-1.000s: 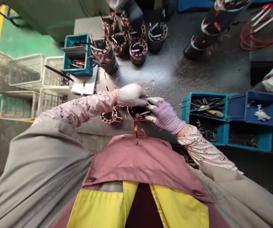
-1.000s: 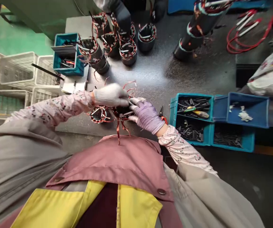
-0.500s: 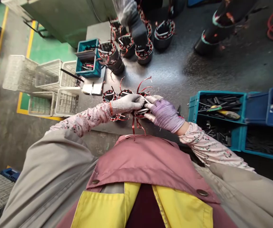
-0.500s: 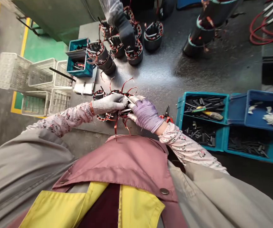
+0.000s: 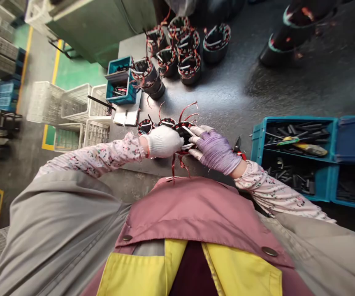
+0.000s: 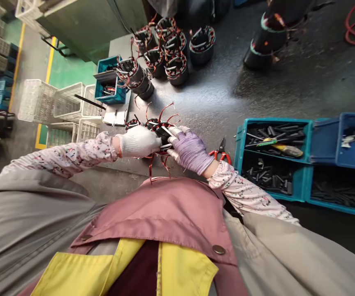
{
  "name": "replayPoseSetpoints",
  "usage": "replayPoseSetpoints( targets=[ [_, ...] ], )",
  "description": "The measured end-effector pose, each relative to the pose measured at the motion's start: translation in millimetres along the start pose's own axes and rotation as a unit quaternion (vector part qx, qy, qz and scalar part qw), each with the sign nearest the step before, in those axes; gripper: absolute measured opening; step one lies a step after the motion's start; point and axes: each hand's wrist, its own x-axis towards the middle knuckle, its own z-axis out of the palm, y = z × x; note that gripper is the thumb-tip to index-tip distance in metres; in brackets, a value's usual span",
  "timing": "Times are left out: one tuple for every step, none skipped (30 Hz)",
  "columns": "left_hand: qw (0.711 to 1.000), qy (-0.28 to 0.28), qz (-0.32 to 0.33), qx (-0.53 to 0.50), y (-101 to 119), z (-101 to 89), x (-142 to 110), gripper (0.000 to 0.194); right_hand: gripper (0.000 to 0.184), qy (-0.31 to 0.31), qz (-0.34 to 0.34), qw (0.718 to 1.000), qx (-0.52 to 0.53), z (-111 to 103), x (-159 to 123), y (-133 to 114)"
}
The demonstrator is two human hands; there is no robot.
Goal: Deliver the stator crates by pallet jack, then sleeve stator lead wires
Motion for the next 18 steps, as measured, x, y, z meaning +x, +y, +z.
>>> replayPoseSetpoints(
  targets=[
    [0.999, -0.011, -0.002, -0.036, 2.5, -2.3, 0.3, 0.025, 0.038, 0.005, 0.003, 1.000, 0.004, 1.9, -0.1, -1.1],
    [0.995, -0.020, -0.006, -0.096, 5.3, -5.0, 0.1, 0.026, 0.038, 0.012, 0.007, 1.000, 0.010, 4.4, 0.0, -2.1],
    [0.984, -0.023, -0.003, -0.176, 8.1, -7.9, -0.9, 0.028, 0.038, 0.019, 0.014, 1.000, 0.019, 7.3, 0.1, -2.8],
    [0.965, -0.015, 0.005, -0.263, 10.3, -11.1, -3.0, 0.030, 0.038, 0.027, 0.023, 0.999, 0.029, 10.2, 0.1, -3.0],
    [0.939, 0.007, 0.016, -0.344, 11.4, -14.1, -6.1, 0.033, 0.039, 0.036, 0.032, 0.998, 0.042, 12.7, -0.4, -2.4],
    [0.911, 0.043, 0.023, -0.409, 10.7, -16.6, -10.1, 0.036, 0.039, 0.045, 0.037, 0.997, 0.058, 14.6, -1.6, -0.8],
    [0.889, 0.090, 0.027, -0.449, 8.2, -17.9, -14.8, 0.039, 0.039, 0.055, 0.034, 0.995, 0.079, 15.7, -3.7, 1.7],
    [0.875, 0.136, 0.025, -0.463, 4.2, -17.7, -19.6, 0.041, 0.038, 0.070, 0.028, 0.991, 0.108, 16.0, -6.6, 4.9],
    [0.871, 0.175, 0.015, -0.459, -0.5, -15.5, -24.0, 0.042, 0.037, 0.091, 0.023, 0.985, 0.143, 15.5, -9.8, 8.7],
    [0.876, 0.201, 0.006, -0.438, -4.6, -11.1, -27.4, 0.042, 0.036, 0.122, 0.019, 0.976, 0.180, 14.6, -12.8, 12.5],
    [0.891, 0.213, 0.002, -0.400, -7.0, -4.9, -29.5, 0.041, 0.036, 0.160, 0.019, 0.963, 0.217, 13.4, -14.5, 16.0],
    [0.912, 0.214, 0.006, -0.349, -6.6, 2.7, -29.8, 0.038, 0.036, 0.203, 0.023, 0.946, 0.253, 12.3, -14.0, 18.5],
    [0.935, 0.207, 0.016, -0.288, -3.0, 11.1, -28.0, 0.034, 0.036, 0.241, 0.031, 0.927, 0.287, 11.4, -10.4, 19.7],
    [0.954, 0.197, 0.021, -0.223, 3.5, 19.4, -24.3, 0.028, 0.036, 0.262, 0.042, 0.910, 0.320, 10.7, -3.3, 19.3],
    [0.968, 0.187, 0.023, -0.163, 12.1, 27.0, -18.9, 0.025, 0.037, 0.266, 0.055, 0.897, 0.348, 10.2, 7.4, 17.3],
    [0.977, 0.178, 0.020, -0.118, 21.3, 33.4, -12.2, 0.025, 0.038, 0.254, 0.072, 0.892, 0.367, 9.7, 21.3, 13.6],
    [0.981, 0.168, 0.019, -0.091, 29.9, 38.4, -4.8, 0.025, 0.038, 0.228, 0.090, 0.895, 0.372, 9.0, 37.6, 8.7],
    [0.985, 0.152, 0.032, -0.080, 36.5, 41.9, 2.4, 0.027, 0.038, 0.192, 0.105, 0.905, 0.364, 8.1, 54.9, 3.0]
  ],
)
